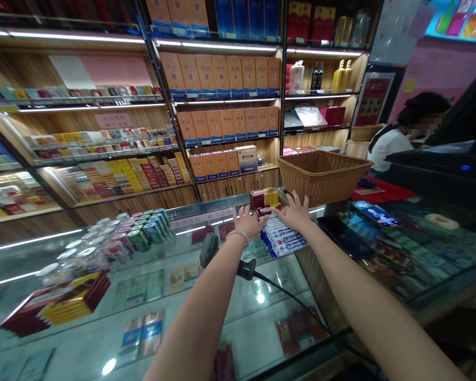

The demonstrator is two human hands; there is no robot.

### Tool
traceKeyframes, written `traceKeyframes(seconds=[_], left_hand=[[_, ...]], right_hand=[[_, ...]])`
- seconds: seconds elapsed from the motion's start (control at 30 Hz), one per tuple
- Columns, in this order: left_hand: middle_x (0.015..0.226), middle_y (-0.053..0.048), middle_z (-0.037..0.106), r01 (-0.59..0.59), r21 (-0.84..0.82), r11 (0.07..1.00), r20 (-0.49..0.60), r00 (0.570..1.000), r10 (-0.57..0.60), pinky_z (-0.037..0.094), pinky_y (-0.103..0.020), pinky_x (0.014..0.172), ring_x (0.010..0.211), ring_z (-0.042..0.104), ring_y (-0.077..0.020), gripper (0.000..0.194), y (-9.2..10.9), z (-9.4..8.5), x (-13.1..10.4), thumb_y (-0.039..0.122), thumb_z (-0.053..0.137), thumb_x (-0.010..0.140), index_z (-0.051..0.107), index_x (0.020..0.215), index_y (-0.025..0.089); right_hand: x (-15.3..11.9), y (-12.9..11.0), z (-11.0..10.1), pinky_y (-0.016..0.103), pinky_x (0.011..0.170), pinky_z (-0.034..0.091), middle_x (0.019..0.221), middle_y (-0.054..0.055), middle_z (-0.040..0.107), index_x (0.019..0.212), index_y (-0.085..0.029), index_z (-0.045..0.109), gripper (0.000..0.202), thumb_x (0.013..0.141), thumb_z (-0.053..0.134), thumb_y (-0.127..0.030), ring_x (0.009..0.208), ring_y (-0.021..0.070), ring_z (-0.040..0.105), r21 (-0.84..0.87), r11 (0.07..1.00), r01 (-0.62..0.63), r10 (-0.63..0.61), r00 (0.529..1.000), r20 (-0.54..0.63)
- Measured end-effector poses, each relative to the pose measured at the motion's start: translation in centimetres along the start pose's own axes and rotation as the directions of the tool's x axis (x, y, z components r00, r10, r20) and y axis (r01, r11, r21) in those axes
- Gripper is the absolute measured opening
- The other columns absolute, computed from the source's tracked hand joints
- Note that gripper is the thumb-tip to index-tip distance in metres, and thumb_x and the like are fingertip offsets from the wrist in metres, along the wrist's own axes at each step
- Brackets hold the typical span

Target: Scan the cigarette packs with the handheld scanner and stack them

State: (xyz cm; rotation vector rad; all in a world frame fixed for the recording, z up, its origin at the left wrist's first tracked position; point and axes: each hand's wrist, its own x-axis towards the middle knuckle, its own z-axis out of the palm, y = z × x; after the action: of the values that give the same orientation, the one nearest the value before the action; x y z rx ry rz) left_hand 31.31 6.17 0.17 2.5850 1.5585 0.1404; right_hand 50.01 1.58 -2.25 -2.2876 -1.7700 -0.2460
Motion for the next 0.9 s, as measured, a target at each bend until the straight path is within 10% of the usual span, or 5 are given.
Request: traceKeyframes(seconds=[0.9], left_hand=[[0.171, -0.012, 0.035, 0.063, -0.050, 0.997, -0.382, 0.921, -0.078, 0.028, -0.066, 0.122, 0.158, 0.025, -0.0364, 0.051, -0.4, -2.8, -2.4, 0.057, 0.042, 0.104, 0.070, 0.135, 0.029]], right_hand=[[-0.2, -1.7, -1.2, 0.071, 0.120, 0.015, 0.165, 0.017, 0.045, 0.116, -0.021, 0.080, 0.046, 0.104, 0.045, -0.049, 0.157, 0.0371, 0.023, 0.202, 0.979, -0.016, 0.112, 0.874, -0.473]])
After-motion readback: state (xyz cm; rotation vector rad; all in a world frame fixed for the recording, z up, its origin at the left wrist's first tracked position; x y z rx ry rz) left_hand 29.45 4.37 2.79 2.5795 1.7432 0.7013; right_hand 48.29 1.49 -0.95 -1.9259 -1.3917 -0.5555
